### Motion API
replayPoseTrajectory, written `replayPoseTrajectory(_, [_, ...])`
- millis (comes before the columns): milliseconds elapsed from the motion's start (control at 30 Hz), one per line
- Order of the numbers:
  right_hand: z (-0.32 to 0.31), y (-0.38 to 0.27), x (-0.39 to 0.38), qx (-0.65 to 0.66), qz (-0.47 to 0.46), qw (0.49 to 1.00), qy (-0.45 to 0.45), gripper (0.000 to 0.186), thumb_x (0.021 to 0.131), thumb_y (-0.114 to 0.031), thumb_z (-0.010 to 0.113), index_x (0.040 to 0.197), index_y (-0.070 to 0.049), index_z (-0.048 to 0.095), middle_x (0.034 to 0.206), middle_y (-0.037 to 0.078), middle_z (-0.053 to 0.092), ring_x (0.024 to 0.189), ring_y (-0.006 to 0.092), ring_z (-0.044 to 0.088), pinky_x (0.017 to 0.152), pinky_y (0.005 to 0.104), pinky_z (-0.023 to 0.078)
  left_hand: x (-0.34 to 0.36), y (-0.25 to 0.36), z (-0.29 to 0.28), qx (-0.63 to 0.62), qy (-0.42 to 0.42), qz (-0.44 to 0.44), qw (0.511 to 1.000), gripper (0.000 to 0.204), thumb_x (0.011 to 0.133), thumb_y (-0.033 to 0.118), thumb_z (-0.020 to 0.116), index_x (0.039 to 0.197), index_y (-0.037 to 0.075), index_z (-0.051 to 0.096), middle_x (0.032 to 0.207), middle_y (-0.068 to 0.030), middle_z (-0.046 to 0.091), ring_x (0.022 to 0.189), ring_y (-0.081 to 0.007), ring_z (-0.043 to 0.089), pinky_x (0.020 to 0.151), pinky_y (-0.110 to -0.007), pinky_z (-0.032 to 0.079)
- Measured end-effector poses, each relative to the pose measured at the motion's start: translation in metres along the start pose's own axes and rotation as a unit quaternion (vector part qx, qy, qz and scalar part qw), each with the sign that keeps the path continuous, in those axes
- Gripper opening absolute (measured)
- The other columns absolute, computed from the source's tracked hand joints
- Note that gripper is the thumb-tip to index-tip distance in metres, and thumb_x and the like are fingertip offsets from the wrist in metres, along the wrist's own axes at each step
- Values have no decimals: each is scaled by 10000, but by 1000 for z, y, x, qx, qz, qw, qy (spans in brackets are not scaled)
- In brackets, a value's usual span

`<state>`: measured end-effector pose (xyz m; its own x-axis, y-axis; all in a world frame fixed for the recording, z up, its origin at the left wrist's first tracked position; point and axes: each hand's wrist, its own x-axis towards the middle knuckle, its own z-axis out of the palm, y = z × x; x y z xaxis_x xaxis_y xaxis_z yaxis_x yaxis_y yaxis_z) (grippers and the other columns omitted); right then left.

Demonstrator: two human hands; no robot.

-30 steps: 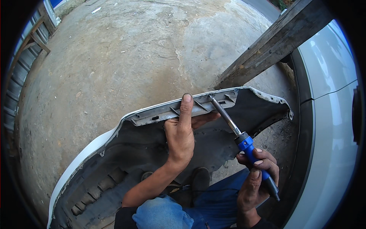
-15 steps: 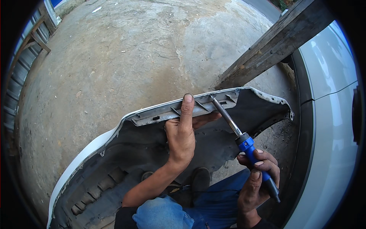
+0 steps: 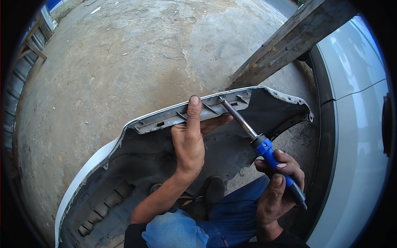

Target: Repairing a white car bumper using a soldering iron to melt and bond plastic parts together.

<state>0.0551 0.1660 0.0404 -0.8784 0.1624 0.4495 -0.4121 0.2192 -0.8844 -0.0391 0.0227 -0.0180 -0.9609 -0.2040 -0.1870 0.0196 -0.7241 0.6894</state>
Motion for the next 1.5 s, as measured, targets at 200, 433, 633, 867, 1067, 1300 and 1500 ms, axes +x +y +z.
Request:
replayPoseTrajectory(200, [-9,2,3,31,-3,999,-9,198,981,-73,610,1134,43,561,1245,261,559,1023,363,684,878,461,622,-1,-4,6,28,-11,-6,1000,461,1051,381,511,1025,-53,665,935,-198,728,808,-270,746,799,-392,630])
replayPoseTrajectory(433, [-9,4,1,41,-7,999,-32,217,969,-47,621,1166,35,578,1255,272,574,977,339,703,846,405,624,-3,-4,5,42,8,33,999,545,1051,385,514,982,-137,653,891,-248,718,780,-308,749,793,-401,632])
replayPoseTrajectory(633, [-6,7,-4,33,-13,999,13,237,962,-94,649,1154,33,590,1223,272,604,914,329,716,812,407,623,-4,-5,0,29,-4,-3,1000,508,1051,391,503,1022,-89,666,914,-216,727,794,-283,746,814,-407,630])
replayPoseTrajectory(867, [-6,10,-2,19,4,999,49,272,963,-134,657,1187,3,588,1215,268,633,875,327,730,786,418,629,-2,-4,2,12,6,0,1000,570,1043,396,531,945,-152,656,889,-260,715,788,-320,749,800,-399,623])
replayPoseTrajectory(1067, [-6,10,-1,-43,21,997,58,365,1029,-293,563,1257,-9,548,1252,257,615,915,288,727,809,371,626,-1,-4,2,4,0,3,1000,581,1038,399,536,959,-165,654,887,-262,713,787,-321,748,793,-400,630])
replayPoseTrajectory(1300, [-5,17,-1,-37,27,988,149,412,974,-297,658,1218,29,601,1170,195,586,898,345,714,793,422,641,0,-7,-3,15,-22,21,999,537,1043,384,519,967,-119,691,891,-240,729,802,-323,750,831,-406,611])
replayPoseTrajectory(1500, [-8,16,5,-36,52,985,159,444,1003,-339,609,1207,56,594,1152,202,592,933,336,709,836,419,630,0,-9,-2,0,-26,34,999,536,1041,381,522,941,-117,690,874,-236,726,793,-327,750,811,-405,615])
